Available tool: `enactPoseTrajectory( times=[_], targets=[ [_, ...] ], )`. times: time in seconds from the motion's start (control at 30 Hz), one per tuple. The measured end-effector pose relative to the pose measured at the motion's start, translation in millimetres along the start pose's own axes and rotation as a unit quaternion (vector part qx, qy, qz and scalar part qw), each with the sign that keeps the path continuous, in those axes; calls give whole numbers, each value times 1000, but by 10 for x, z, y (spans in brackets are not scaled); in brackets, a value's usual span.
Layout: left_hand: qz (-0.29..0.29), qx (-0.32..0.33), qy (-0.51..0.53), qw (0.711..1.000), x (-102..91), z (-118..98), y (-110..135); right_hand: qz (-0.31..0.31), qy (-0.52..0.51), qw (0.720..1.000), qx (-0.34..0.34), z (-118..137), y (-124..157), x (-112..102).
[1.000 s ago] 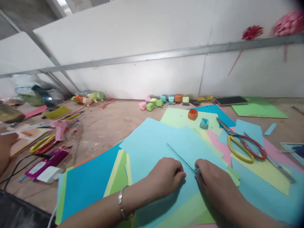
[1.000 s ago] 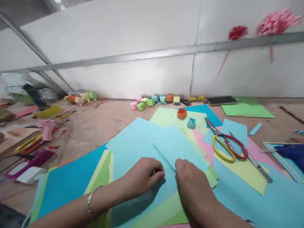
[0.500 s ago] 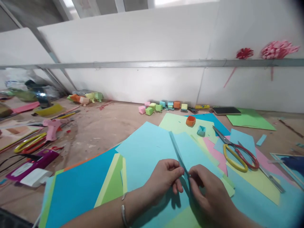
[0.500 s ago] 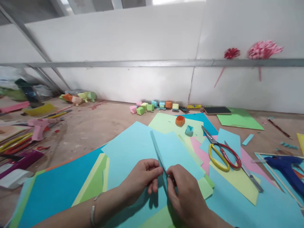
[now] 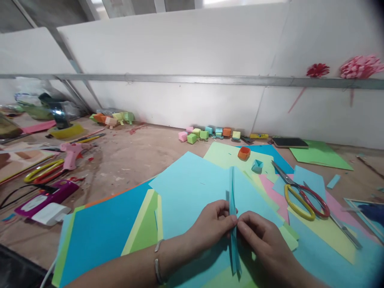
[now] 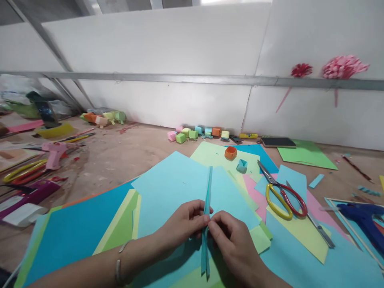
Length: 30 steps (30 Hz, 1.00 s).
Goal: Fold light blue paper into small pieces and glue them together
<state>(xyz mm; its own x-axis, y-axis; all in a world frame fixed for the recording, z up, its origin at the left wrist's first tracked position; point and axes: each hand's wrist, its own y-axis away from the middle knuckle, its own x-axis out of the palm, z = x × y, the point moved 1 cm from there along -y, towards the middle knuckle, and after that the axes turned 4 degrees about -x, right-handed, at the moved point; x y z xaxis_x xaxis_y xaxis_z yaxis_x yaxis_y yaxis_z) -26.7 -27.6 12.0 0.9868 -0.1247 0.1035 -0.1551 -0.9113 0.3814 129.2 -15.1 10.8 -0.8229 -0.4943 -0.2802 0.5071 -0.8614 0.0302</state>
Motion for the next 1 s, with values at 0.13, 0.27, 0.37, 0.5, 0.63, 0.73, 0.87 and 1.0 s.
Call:
enactPoseTrajectory(
  times=[0.13,0.27,0.37,0.5,0.63,0.73,0.87,1.0],
  targets=[
    [40,-14,-42,998,9,9,25,-32,-21,999,28,-17,-44,-64],
    [53,-10,-132,990,23,47,57,-18,-7,998,60,-48,-78,-89],
    [68,0,-164,984,24,42,79,-29,29,997,64,-61,-84,-84],
    [49,25,-214,975,31,-2,107,-46,67,995,53,-60,-76,-69],
    [33,24,-265,963,46,10,133,-63,66,995,48,-52,-66,-80],
    [59,32,-255,965,52,27,147,-88,2,994,57,-41,-80,-125],
    [91,4,-173,981,51,17,142,-133,-72,988,44,-35,-138,-228],
    [120,-44,-99,987,43,9,116,-183,-84,979,12,-53,-205,-358]
  ],
)
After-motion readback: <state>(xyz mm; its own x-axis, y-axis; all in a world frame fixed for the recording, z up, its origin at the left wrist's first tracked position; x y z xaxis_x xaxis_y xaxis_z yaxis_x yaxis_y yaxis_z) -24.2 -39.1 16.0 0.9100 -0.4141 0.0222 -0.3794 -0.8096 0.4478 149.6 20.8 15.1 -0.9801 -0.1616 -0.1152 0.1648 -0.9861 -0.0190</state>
